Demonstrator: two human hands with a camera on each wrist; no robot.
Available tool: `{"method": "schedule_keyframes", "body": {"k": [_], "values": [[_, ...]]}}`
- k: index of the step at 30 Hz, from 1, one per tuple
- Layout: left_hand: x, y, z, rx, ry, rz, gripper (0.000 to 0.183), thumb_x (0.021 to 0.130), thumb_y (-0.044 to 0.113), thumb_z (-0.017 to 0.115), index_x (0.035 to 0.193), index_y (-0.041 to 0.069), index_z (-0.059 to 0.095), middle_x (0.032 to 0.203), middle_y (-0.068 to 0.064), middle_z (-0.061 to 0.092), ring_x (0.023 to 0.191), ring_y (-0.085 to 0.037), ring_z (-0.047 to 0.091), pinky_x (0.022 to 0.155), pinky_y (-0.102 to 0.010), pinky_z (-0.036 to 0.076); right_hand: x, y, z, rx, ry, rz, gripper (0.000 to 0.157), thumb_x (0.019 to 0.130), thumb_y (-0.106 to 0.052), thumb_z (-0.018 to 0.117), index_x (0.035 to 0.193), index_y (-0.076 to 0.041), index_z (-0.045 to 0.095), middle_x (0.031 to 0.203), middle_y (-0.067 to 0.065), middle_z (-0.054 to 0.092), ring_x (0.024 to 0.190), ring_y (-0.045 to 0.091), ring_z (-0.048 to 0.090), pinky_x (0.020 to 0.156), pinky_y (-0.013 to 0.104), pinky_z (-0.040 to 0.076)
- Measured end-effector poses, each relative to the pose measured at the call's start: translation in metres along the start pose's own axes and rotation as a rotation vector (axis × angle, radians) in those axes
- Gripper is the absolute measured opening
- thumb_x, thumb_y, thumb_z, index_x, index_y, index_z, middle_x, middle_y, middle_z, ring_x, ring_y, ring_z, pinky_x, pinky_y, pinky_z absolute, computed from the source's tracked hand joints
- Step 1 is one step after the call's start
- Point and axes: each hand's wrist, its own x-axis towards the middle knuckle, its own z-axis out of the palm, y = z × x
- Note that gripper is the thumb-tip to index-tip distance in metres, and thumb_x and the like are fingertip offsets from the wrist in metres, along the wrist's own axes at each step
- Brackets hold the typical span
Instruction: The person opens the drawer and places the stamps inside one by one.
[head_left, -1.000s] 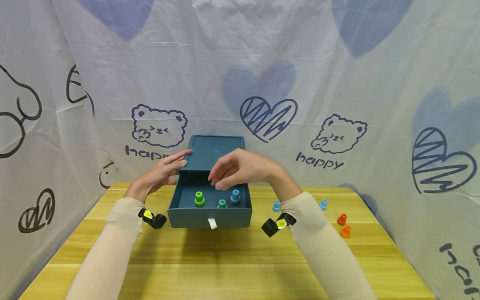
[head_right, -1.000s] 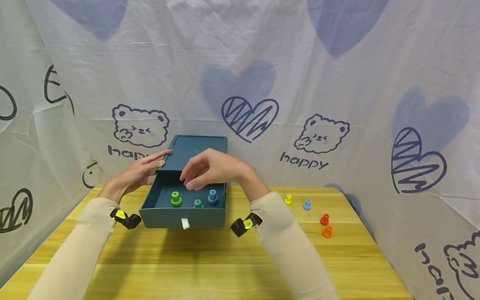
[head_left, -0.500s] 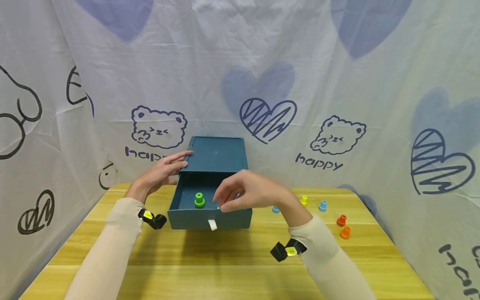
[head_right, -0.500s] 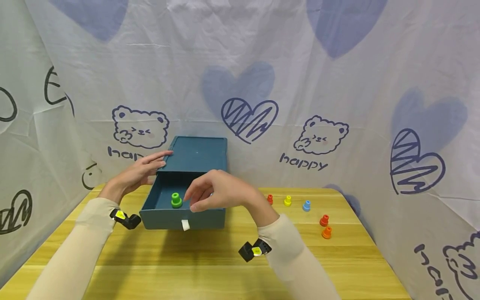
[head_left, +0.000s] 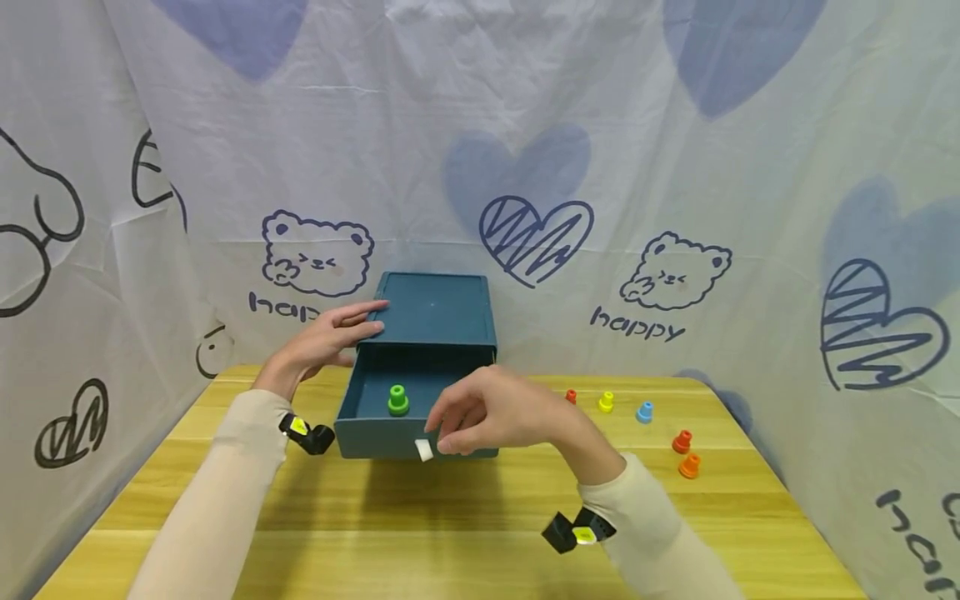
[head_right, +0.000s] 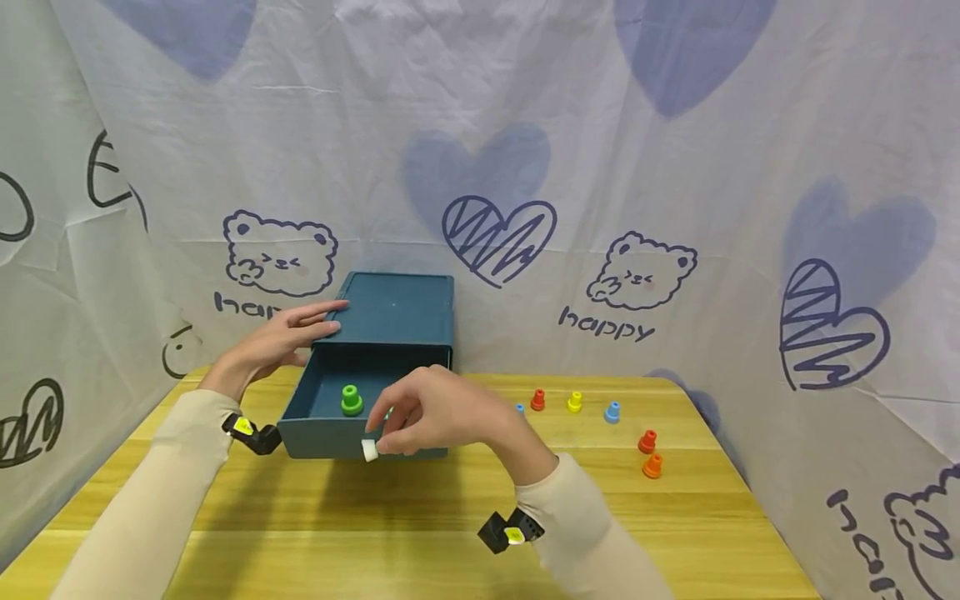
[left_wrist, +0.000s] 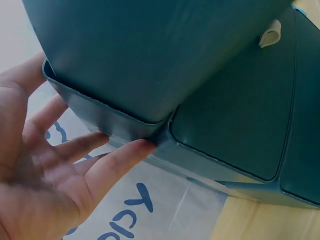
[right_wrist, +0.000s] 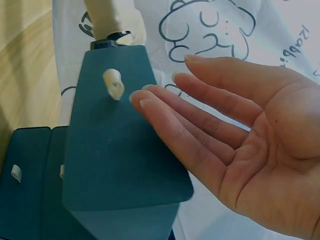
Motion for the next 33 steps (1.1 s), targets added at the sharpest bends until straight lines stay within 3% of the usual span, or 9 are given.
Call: {"method": "schedule_keyframes", "body": {"k": [9, 25, 33], "values": [[-0.001, 0.0, -0.002, -0.029, 0.011, -0.016, 0.069, 0.103, 0.045, 0.061, 0.163, 0.025, 0.034, 0.173, -0.013, 0.021, 0.158, -0.043, 0.023, 0.118, -0.071, 0.031, -0.002, -0.003, 0.028, -0.118, 0.091, 0.128, 0.023, 0.089, -0.014, 0.081, 0.112, -0.011, 0.078, 0.096, 0.002, 0.08, 0.08, 0.002, 0.073, 0.076, 0.015, 0.058], [-0.002, 0.004, 0.002, -0.037, 0.031, -0.022, 0.066, 0.104, 0.043, 0.06, 0.162, 0.024, 0.036, 0.173, -0.013, 0.021, 0.158, -0.043, 0.023, 0.118, -0.072, 0.031, -0.005, 0.02, 0.07, 0.037, 0.388, 0.081, 0.014, 0.091, -0.009, 0.079, 0.105, -0.008, 0.08, 0.096, 0.007, 0.081, 0.081, 0.012, 0.076, 0.075, 0.016, 0.06], [-0.003, 0.001, 0.002, -0.043, 0.036, -0.028, 0.065, 0.104, 0.044, 0.06, 0.161, 0.025, 0.037, 0.173, -0.011, 0.021, 0.158, -0.042, 0.022, 0.119, -0.071, 0.029, -0.001, 0.023, 0.081, 0.024, 0.468, 0.077, 0.015, 0.09, -0.008, 0.079, 0.106, -0.008, 0.08, 0.098, 0.004, 0.081, 0.081, 0.002, 0.071, 0.076, 0.013, 0.059]]}}
